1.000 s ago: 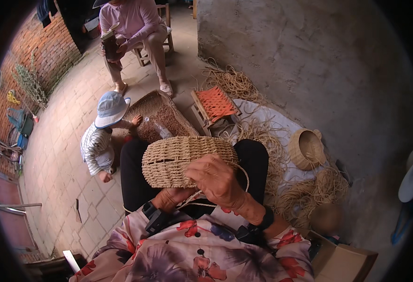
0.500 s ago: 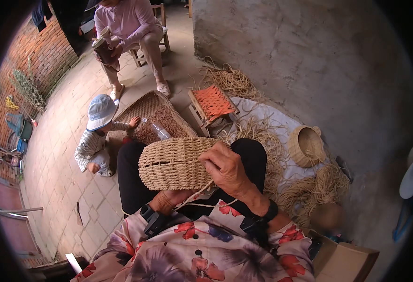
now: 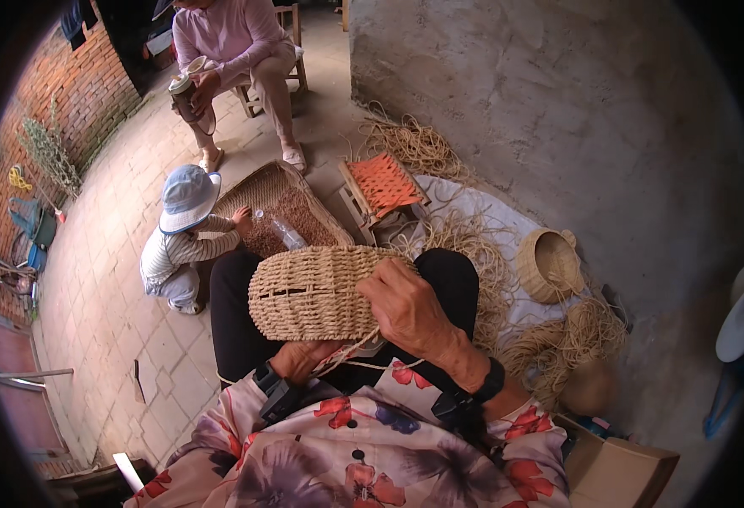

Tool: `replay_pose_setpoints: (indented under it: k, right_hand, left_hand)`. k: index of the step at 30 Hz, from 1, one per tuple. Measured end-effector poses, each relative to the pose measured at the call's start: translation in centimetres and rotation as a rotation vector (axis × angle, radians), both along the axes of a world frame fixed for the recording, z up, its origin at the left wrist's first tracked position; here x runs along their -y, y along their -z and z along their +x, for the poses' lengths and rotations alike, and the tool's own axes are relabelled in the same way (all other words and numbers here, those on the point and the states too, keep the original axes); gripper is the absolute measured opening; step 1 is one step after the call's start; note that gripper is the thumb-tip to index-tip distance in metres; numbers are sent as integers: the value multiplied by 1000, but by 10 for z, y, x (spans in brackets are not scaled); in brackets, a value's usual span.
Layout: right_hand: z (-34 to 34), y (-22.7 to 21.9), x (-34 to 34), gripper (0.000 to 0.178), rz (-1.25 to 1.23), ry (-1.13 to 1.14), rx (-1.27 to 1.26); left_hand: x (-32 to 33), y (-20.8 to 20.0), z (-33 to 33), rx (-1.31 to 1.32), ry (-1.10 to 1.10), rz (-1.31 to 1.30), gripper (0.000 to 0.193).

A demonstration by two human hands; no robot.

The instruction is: Weaving a basket using straw or grass fibers.

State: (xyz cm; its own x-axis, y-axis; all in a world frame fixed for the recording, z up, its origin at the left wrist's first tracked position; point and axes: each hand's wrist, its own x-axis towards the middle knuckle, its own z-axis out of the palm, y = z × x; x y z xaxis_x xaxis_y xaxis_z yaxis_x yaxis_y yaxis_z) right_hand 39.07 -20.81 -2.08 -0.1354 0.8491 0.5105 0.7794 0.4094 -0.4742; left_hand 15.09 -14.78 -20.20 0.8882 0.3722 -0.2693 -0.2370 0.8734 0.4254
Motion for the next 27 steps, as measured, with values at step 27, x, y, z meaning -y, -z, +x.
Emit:
replay_pose_setpoints:
  k: [27]
  right_hand:
    - [-15, -10, -6, 15, 52, 109, 124]
  left_hand:
    - [-10, 14, -7, -146, 113, 685, 44]
